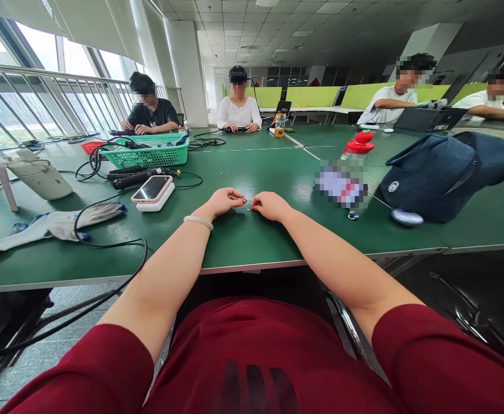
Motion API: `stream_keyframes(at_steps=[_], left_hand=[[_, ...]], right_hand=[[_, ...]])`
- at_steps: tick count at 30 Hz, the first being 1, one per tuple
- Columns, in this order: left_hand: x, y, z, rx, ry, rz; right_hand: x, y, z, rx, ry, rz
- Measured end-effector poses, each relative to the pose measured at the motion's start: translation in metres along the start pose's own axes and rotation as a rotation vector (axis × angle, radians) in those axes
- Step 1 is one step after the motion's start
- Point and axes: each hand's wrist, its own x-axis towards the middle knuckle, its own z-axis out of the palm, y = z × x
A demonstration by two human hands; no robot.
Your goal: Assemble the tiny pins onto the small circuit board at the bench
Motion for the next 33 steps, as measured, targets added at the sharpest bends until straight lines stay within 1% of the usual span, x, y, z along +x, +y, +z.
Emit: stream_keyframes(at_steps=[4, 6, 8, 10, 11, 15, 18, 21, 28, 30, 33], left_hand=[[0.001, -0.002, 0.0, 0.024, -0.002, 0.008], [0.001, -0.001, 0.0, 0.023, -0.016, 0.004], [0.0, 0.0, 0.0, 0.018, -0.033, 0.002], [-0.001, 0.001, 0.0, 0.009, -0.048, 0.005], [-0.001, 0.001, 0.0, 0.008, -0.054, 0.007], [-0.001, 0.0, 0.001, 0.008, -0.066, 0.02], [-0.001, -0.001, 0.001, -0.024, -0.088, 0.029], [-0.001, 0.0, 0.001, -0.043, -0.114, 0.028], [0.0, -0.001, 0.002, -0.059, -0.13, 0.037], [0.0, 0.0, 0.002, -0.068, -0.122, 0.036], [-0.001, 0.001, 0.002, -0.064, -0.067, 0.045]], right_hand=[[0.001, -0.001, 0.0, -0.03, 0.025, 0.028], [0.0, -0.001, -0.001, 0.013, 0.099, 0.078], [-0.001, -0.002, -0.003, 0.071, 0.201, 0.111], [-0.002, -0.004, -0.005, 0.11, 0.267, 0.095], [-0.002, -0.006, -0.005, 0.118, 0.279, 0.073], [-0.002, -0.014, -0.001, 0.1, 0.268, -0.032], [-0.001, -0.017, 0.003, 0.089, 0.258, -0.073], [-0.001, -0.016, 0.005, 0.081, 0.263, -0.072], [-0.002, -0.015, 0.003, 0.067, 0.258, -0.062], [-0.002, -0.016, 0.002, 0.074, 0.256, -0.06], [-0.004, -0.016, 0.001, 0.096, 0.276, -0.062]])
